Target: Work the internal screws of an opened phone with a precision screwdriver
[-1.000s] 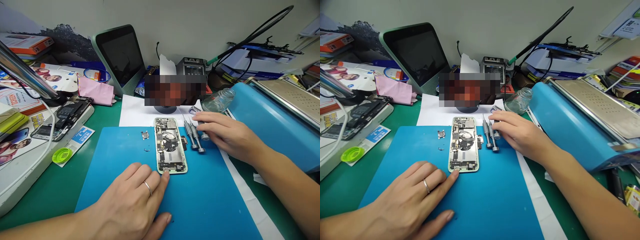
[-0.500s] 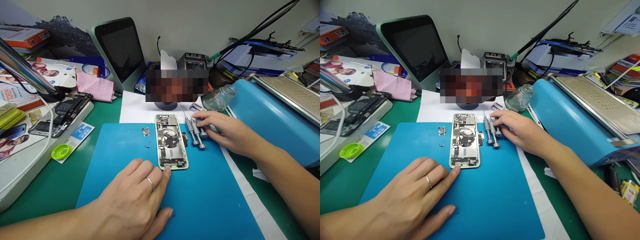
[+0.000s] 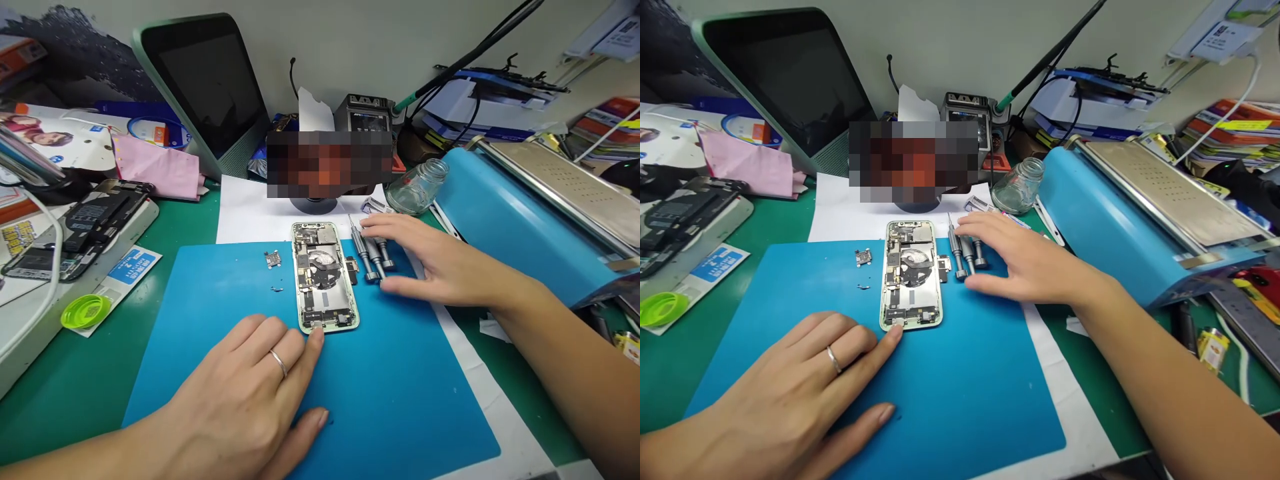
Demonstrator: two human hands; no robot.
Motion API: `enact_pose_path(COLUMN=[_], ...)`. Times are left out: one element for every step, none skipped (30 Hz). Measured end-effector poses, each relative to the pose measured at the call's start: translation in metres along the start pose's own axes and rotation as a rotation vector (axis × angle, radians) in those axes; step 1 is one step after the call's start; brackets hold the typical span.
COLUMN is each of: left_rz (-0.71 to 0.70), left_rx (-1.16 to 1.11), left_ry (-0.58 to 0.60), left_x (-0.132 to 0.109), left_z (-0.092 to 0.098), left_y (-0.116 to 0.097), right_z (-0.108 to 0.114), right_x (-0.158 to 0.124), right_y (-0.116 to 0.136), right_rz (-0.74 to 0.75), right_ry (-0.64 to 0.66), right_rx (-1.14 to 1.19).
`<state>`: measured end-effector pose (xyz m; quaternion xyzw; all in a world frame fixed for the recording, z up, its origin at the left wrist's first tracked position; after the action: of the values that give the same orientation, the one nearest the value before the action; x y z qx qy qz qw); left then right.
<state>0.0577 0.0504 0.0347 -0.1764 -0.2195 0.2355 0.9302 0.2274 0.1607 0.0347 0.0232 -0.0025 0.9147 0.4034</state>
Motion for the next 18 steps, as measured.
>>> enact_pose_path(left_rz=[0.003,0.005,0.008,0.013,0.017,0.02,0.024,0.019,0.011,0.009,0.014,0.008,0.01,0.011,0.01,0.011,0.016,0.015], left_rx=[0.003,0.005,0.005,0.006,0.006,0.009,0.013,0.012,0.014,0.013,0.012,0.009,0.006,0.005,0.005,0.005,0.007,0.005], left_ry=[0.009,0.015,0.023,0.027,0.032,0.03,0.025,0.024,0.009,0.007,0.01,0.005,0.011,0.012,0.012,0.01,0.008,0.004], left_x=[-0.001,-0.002,-0.003,-0.004,-0.004,-0.003,-0.003,-0.001,0.0,0.001,0.001,0.001,0.001,0.0,-0.001,-0.002,-0.002,-0.003], left_z=[-0.001,-0.002,-0.003,-0.004,-0.005,-0.005,-0.005,-0.005,-0.004,-0.004,-0.005,-0.004,-0.005,-0.006,-0.006,-0.006,-0.006,-0.006], left_y=[0.0,0.001,0.001,0.002,0.003,0.003,0.004,0.004,0.003,0.003,0.004,0.003,0.004,0.004,0.004,0.004,0.004,0.004], right_z=[-0.003,-0.005,-0.007,-0.008,-0.009,-0.01,-0.01,-0.01,-0.01,-0.01,-0.01,-0.011,-0.011,-0.012,-0.012,-0.013,-0.013,-0.013], right_x=[-0.001,-0.002,-0.003,-0.003,-0.003,-0.003,-0.002,-0.002,-0.001,-0.001,-0.001,-0.001,0.0,-0.001,-0.001,-0.001,0.0,0.0], right_y=[0.001,0.001,0.0,-0.001,-0.002,-0.003,-0.004,-0.005,-0.006,-0.007,-0.007,-0.008,-0.008,-0.008,-0.008,-0.008,-0.007,-0.007], right_rz=[0.007,0.01,0.012,0.014,0.014,0.015,0.016,0.015,0.012,0.01,0.008,0.007,0.007,0.009,0.011,0.015,0.021,0.027], right_ry=[0.033,0.057,0.071,0.075,0.073,0.066,0.058,0.051,0.045,0.038,0.034,0.032,0.034,0.035,0.039,0.04,0.036,0.028], right_rx=[-0.017,-0.032,-0.042,-0.048,-0.051,-0.052,-0.05,-0.049,-0.047,-0.046,-0.047,-0.047,-0.048,-0.048,-0.048,-0.049,-0.051,-0.055])
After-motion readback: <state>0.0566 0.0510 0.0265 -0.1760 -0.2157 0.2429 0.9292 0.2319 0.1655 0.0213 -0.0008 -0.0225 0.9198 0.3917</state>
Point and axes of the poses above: each hand's wrist, its own x-axis towards the middle knuckle, its own z-axis out of the back of the hand, y = z × x, the point moved 10 cm from there along x, towards the middle knuckle, and after that the axes turned 15 degrees about -x, right-handed, at the moved point
